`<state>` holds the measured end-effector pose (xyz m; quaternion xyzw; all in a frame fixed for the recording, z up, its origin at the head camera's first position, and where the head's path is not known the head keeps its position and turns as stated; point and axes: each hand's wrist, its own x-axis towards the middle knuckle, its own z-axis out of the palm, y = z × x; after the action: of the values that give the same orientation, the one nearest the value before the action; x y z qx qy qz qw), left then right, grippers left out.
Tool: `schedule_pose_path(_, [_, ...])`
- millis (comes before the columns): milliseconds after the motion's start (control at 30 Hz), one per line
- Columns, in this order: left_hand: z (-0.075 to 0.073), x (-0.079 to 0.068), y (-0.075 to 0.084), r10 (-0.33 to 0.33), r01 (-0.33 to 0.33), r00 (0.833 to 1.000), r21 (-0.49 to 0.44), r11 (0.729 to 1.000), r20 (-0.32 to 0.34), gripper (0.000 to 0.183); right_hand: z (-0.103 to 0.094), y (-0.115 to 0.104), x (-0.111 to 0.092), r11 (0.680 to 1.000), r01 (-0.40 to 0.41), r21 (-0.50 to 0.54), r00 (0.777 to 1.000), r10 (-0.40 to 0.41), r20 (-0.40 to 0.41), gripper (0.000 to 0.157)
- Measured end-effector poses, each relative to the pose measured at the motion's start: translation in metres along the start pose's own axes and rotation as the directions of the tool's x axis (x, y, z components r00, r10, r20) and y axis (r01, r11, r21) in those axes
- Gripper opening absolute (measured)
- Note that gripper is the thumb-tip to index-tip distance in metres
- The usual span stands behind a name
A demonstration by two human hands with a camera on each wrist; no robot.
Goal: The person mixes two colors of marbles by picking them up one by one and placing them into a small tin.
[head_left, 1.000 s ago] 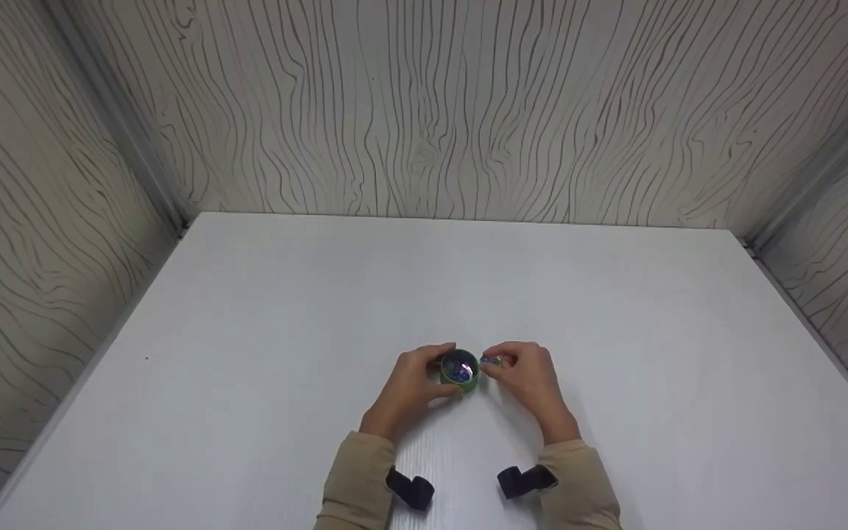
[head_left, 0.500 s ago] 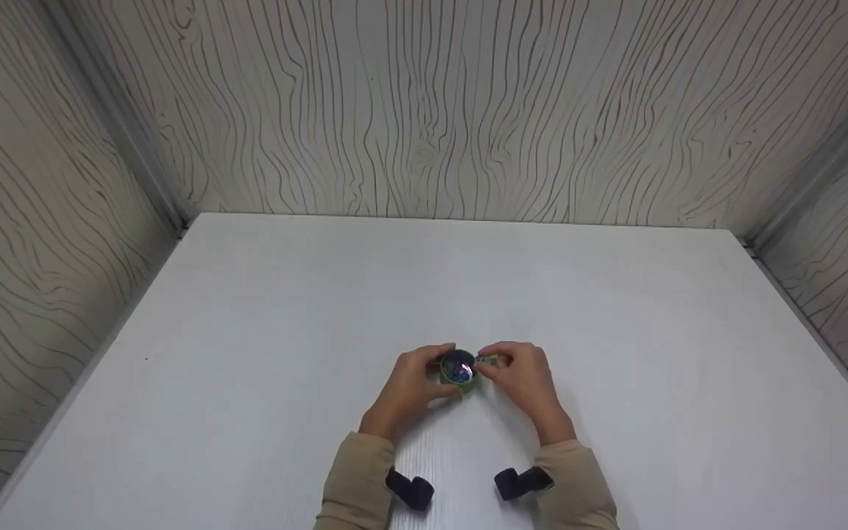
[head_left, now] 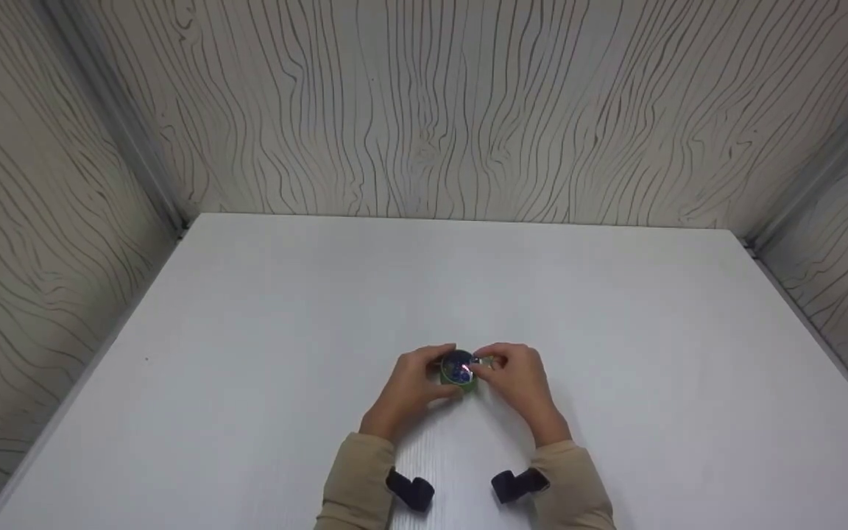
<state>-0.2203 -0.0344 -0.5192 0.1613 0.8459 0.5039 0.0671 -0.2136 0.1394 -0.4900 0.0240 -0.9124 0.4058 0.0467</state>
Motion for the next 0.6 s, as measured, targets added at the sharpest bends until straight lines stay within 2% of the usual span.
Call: schedule_pose_path(600, [0.0001,-0.0003,-0.0017,0.023,-0.023,1.000,0.017,1.000,-0.001,0.061,0.0020,0.0033,0.0004,1.000,0.025,-0.019,1.000,-0.024,0.007,0.015])
